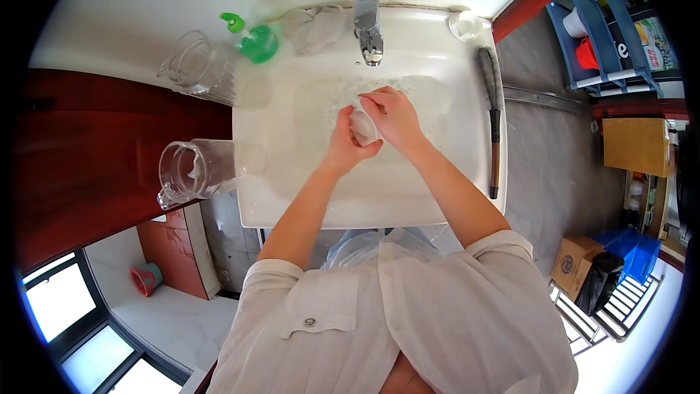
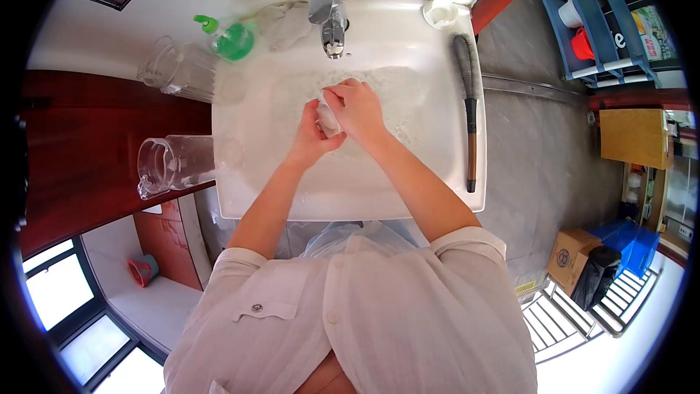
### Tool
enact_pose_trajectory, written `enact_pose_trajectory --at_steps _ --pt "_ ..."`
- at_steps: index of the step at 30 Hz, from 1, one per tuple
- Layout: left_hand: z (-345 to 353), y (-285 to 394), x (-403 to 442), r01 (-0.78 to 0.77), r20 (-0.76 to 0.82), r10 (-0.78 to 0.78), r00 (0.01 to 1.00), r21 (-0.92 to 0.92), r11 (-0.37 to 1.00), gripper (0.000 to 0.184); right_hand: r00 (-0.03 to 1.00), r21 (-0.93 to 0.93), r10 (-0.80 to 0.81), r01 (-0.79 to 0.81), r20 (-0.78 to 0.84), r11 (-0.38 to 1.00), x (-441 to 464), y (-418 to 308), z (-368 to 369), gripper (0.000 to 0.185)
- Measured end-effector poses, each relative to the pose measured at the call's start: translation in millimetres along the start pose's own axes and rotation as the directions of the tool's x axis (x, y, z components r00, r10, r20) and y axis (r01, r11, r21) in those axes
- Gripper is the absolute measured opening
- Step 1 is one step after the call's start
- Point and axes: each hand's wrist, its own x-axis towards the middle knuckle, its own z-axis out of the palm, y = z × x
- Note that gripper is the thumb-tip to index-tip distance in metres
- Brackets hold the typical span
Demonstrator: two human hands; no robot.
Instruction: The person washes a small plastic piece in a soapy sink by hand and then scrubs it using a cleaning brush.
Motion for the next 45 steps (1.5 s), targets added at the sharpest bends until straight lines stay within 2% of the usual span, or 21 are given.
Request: enact_pose_trajectory --at_steps 2,7,10,12,16,17,18,19,20,21,23,25,27,29,30,32,35,37,42,44,45 --pt "-4.0 -6.2 2.1 -0.087 -0.015 0.087 0.996 0.01 0.996 0.076 0.998 -0.034 -0.06 0.059 -0.028 0.998 -5.2 -1.5 -0.5 0.015" --pt "-18.4 0.6 4.5 0.085 0.004 -0.085 0.996 -0.131 0.988 0.076 0.975 -0.117 -0.194 0.181 -0.108 0.976 -31.1 -15.5 -2.7 0.016" --pt "-10.9 10.4 -6.9 0.073 0.008 -0.073 0.997 -0.041 0.996 0.076 0.981 -0.153 -0.173 0.158 -0.09 0.975 -20.3 -5.8 -5.5 0.016" --pt "-5.7 14.0 -10.3 0.065 0.058 -0.059 0.997 -0.108 0.992 0.075 0.986 -0.194 0.043 -0.011 0.161 0.981 2.4 3.2 -8.7 0.017" --pt "-11.5 13.9 -1.5 0.148 0.059 -0.136 0.989 -0.355 0.923 0.07 0.976 0.055 0.058 -0.071 0.212 0.996 6.5 -7.1 -15.2 0.018" --pt "-11.9 12.0 -0.1 0.151 0.057 -0.139 0.989 -0.357 0.922 0.07 0.993 0.006 -0.08 0.08 0.086 0.997 -3.3 -14.2 -11.5 0.018" --pt "-12.2 12.3 2.9 0.136 0.012 -0.153 0.988 -0.521 0.843 0.066 0.973 -0.062 -0.227 0.225 -0.036 0.972 -9.5 -19.8 -8.1 0.018" --pt "-11.9 12.7 5.1 0.109 -0.029 -0.172 0.985 -0.667 0.738 0.062 0.973 -0.063 -0.23 0.227 -0.037 0.972 -12.6 -22.1 -4.3 0.018" --pt "-7.6 11.8 2.6 0.113 -0.007 -0.158 0.987 -0.67 0.734 0.045 0.958 -0.045 -0.256 0.252 -0.126 0.967 -15.7 -22.1 0.5 0.017" --pt "-3.9 9.7 1.0 0.11 -0.011 -0.158 0.987 -0.671 0.733 0.045 0.937 -0.027 -0.277 0.278 -0.214 0.96 -18.0 -21.1 4.2 0.016" --pt "1.3 4.8 1.4 0.185 0.097 -0.239 0.966 -0.907 0.378 0.04 0.935 -0.025 -0.273 0.275 -0.226 0.961 -18.8 -17.3 8.1 0.017" --pt "5.4 11.0 6.3 0.187 0.101 -0.233 0.967 -0.904 0.385 0.041 0.934 -0.028 -0.263 0.264 -0.241 0.964 -22.8 -16.6 9.0 0.019" --pt "6.0 20.5 6.0 0.182 0.096 -0.23 0.968 -0.903 0.389 0.046 0.895 -0.109 -0.398 0.383 -0.2 0.917 -34.5 -20.2 12.2 0.024" --pt "4.9 35.2 7.2 0.286 0.124 -0.477 0.87 -0.915 0.284 0.047 0.881 -0.142 -0.436 0.416 -0.184 0.898 -40.7 -17.8 11.2 0.026" --pt "2.5 30.2 10.6 0.284 0.122 -0.476 0.871 -0.915 0.285 0.047 0.865 -0.174 -0.474 0.448 -0.164 0.877 -43.5 -15.5 10.8 0.028" --pt "-4.3 15.5 16.4 0.2 0.143 -0.277 0.95 -0.962 0.188 0.049 0.857 -0.184 -0.486 0.456 -0.172 0.871 -52.0 -9.8 13.4 0.028" --pt "-9.5 15.8 14.1 0.256 0.238 -0.141 0.961 -0.958 0.127 0.049 0.859 -0.206 -0.468 0.429 -0.207 0.879 -51.2 -1.5 7.7 0.027" --pt "-9.4 33.8 10.8 0.28 0.255 -0.158 0.954 -0.945 0.166 0.049 0.868 -0.219 -0.435 0.389 -0.239 0.895 -48.6 2.7 3.8 0.027" --pt "-8.4 26.7 7.8 0.178 0.164 -0.076 0.984 -0.943 0.28 0.048 0.943 0.125 -0.12 0.166 -0.311 0.978 -45.0 -14.9 -8.3 0.025" --pt "-14.1 31.9 3.1 0.242 0.113 -0.28 0.953 -0.839 0.486 0.045 0.924 0.013 -0.237 0.252 -0.299 0.968 -43.9 -12.0 -9.2 0.025" --pt "-19.3 36.6 0.6 0.242 0.111 -0.281 0.953 -0.839 0.487 0.045 0.897 -0.093 -0.349 0.337 -0.27 0.937 -43.8 -11.1 -8.6 0.025"
